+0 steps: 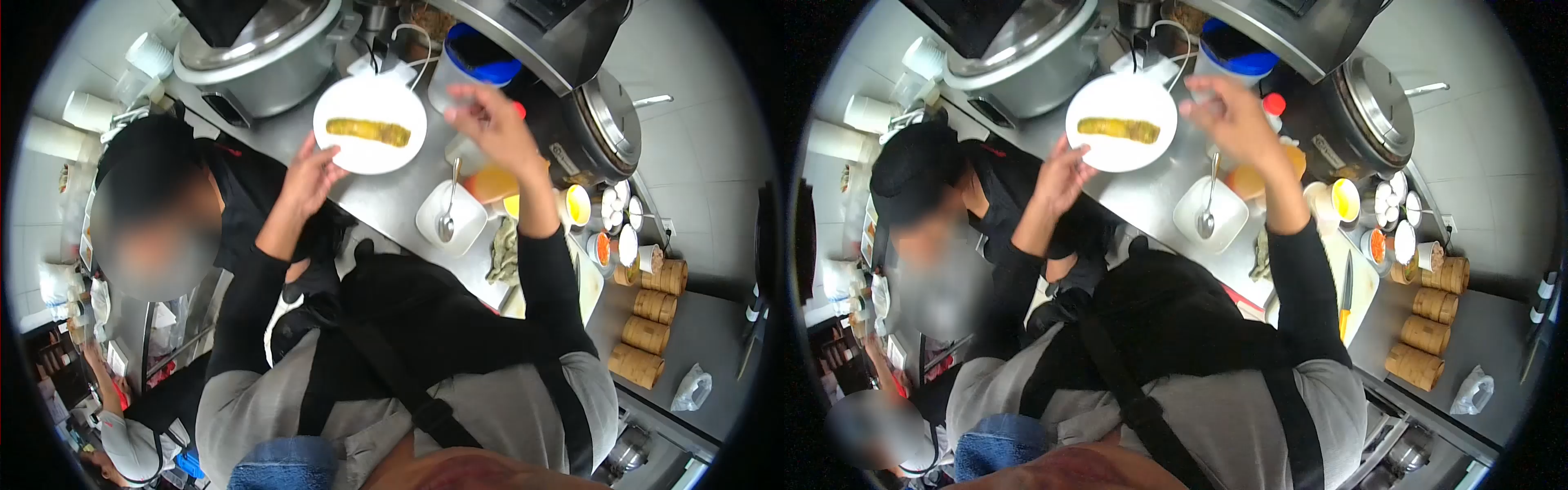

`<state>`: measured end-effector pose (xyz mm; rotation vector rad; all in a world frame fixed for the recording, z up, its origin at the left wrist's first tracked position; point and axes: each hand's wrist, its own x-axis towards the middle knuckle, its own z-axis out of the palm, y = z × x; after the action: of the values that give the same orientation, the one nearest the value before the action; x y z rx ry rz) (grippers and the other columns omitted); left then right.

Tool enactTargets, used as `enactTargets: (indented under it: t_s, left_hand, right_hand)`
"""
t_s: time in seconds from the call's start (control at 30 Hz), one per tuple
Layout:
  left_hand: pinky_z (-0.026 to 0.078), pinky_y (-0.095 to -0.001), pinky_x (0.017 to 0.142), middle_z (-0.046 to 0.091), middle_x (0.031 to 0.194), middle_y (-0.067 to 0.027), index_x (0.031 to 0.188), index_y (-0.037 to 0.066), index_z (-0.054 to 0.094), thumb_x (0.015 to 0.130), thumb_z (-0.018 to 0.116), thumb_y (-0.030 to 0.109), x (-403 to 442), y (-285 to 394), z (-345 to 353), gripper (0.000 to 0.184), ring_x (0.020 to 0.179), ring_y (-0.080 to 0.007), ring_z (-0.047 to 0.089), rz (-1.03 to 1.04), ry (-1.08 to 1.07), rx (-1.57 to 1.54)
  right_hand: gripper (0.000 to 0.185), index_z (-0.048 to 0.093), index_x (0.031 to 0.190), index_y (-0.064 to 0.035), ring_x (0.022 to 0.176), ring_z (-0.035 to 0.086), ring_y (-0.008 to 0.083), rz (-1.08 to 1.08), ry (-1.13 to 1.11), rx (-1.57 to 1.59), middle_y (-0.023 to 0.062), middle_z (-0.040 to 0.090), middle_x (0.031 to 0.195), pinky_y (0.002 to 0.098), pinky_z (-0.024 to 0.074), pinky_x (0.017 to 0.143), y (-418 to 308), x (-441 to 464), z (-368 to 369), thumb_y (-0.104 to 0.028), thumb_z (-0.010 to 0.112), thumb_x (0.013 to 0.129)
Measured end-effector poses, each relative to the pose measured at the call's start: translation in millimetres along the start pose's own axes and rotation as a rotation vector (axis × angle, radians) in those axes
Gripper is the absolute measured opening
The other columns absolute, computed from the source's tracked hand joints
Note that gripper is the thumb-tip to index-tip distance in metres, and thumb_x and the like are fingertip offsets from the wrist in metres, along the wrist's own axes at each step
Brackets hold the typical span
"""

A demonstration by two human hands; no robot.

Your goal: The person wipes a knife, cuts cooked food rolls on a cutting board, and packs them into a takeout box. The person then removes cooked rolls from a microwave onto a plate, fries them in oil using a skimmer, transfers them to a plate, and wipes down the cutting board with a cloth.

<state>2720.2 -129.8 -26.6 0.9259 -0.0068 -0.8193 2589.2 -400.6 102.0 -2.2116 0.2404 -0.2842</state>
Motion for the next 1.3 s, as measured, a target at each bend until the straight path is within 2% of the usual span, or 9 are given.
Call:
enactTargets:
  t_s: [0.1,0.17,0.4,0.53,0.63,0.77,1.0,1.1,1.3]
  left_hand:
    - [0.061,-0.041,0.086,0.057,0.13,-0.0187,0.148,0.005,0.033,0.093,0.05,-0.006,-4,-19,-5,0.058,0.11,-0.0288,0.066,-0.001,0.024,-0.09]
    - [0.061,-0.0378,0.086,0.059,0.128,-0.0158,0.143,0.002,0.04,0.093,0.051,-0.003,-2,-13,3,0.052,0.104,-0.0259,0.068,0.025,0.002,-0.089]
    - [0.059,-0.0343,0.087,0.063,0.123,-0.0108,0.136,0.002,0.048,0.09,0.058,0.004,8,49,51,0.048,0.105,-0.0205,0.067,0.158,-0.183,0.049]
    - [0.06,-0.0333,0.08,0.064,0.117,-0.0114,0.139,-0.001,0.044,0.091,0.061,0.005,13,87,82,0.051,0.094,-0.019,0.069,0.132,-0.303,0.113]
    - [0.055,-0.0299,0.079,0.066,0.116,-0.0089,0.135,-0.002,0.051,0.092,0.066,0.011,54,122,91,0.048,0.09,-0.0173,0.069,0.439,-0.091,0.266]
    - [0.052,-0.0277,0.079,0.074,0.098,-0.008,0.111,0.0,0.072,0.089,0.072,0.03,148,193,177,0.037,0.084,-0.0157,0.068,1.093,-0.105,0.789]
    - [0.054,-0.0336,0.08,0.073,0.099,-0.0148,0.112,0.006,0.072,0.081,0.074,0.025,320,255,323,0.037,0.089,-0.0236,0.07,1.4,0.019,1.998]
    - [0.05,-0.0423,0.093,0.068,0.118,-0.017,0.129,0.012,0.062,0.094,0.053,0.058,276,267,361,0.058,0.107,-0.0371,0.064,0.828,-0.176,2.27]
    - [0.052,-0.0433,0.087,0.07,0.107,-0.0205,0.12,0.019,0.07,0.082,0.062,0.06,369,279,357,0.056,0.099,-0.037,0.067,0.977,-0.31,2.235]
  right_hand:
    - [0.087,0.029,0.149,-0.0032,0.097,0.059,0.0212,0.237,0.067,0.183,0.0158,0.057,0.123,0.0341,0.0519,0.08,41,-31,34,-0.048,0.072,0.088]
    - [0.087,0.025,0.149,-0.0046,0.097,0.064,0.0233,0.567,-0.297,0.666,0.0161,0.058,0.123,0.0378,0.0552,0.084,69,-38,51,-0.059,0.062,0.091]
    - [0.042,0.034,0.143,-0.0036,0.108,0.065,0.0288,0.289,-0.251,1.369,0.0178,0.058,0.128,0.0418,0.0539,0.097,21,-29,62,-0.014,0.047,0.104]
    - [0.039,0.039,0.139,0.0009,0.108,0.065,0.0284,0.254,-0.145,1.343,0.0176,0.058,0.128,0.0428,0.0543,0.096,4,-21,51,-0.01,0.047,0.102]
    - [0.037,0.041,0.137,0.0024,0.107,0.066,0.0276,0.272,-0.084,1.334,0.0176,0.059,0.128,0.0437,0.0544,0.095,2,-27,47,-0.008,0.047,0.101]
    - [0.041,0.039,0.139,0.0031,0.109,0.065,0.0279,0.356,-0.022,1.375,0.0179,0.059,0.128,0.0428,0.0554,0.095,11,-60,49,-0.007,0.048,0.1]
    - [0.05,0.039,0.142,-0.0032,0.114,0.063,0.0314,0.434,0.121,1.453,0.0165,0.055,0.134,0.0487,0.058,0.091,23,-105,60,0.0,0.052,0.094]
    - [0.048,0.043,0.14,-0.002,0.113,0.064,0.0316,0.459,0.163,1.455,0.0166,0.057,0.132,0.0491,0.0581,0.092,27,-121,54,0.0,0.053,0.093]
    - [0.044,0.046,0.136,0.002,0.112,0.065,0.0314,0.476,0.217,1.432,0.0177,0.059,0.127,0.0483,0.0587,0.092,38,-136,48,-0.001,0.053,0.093]
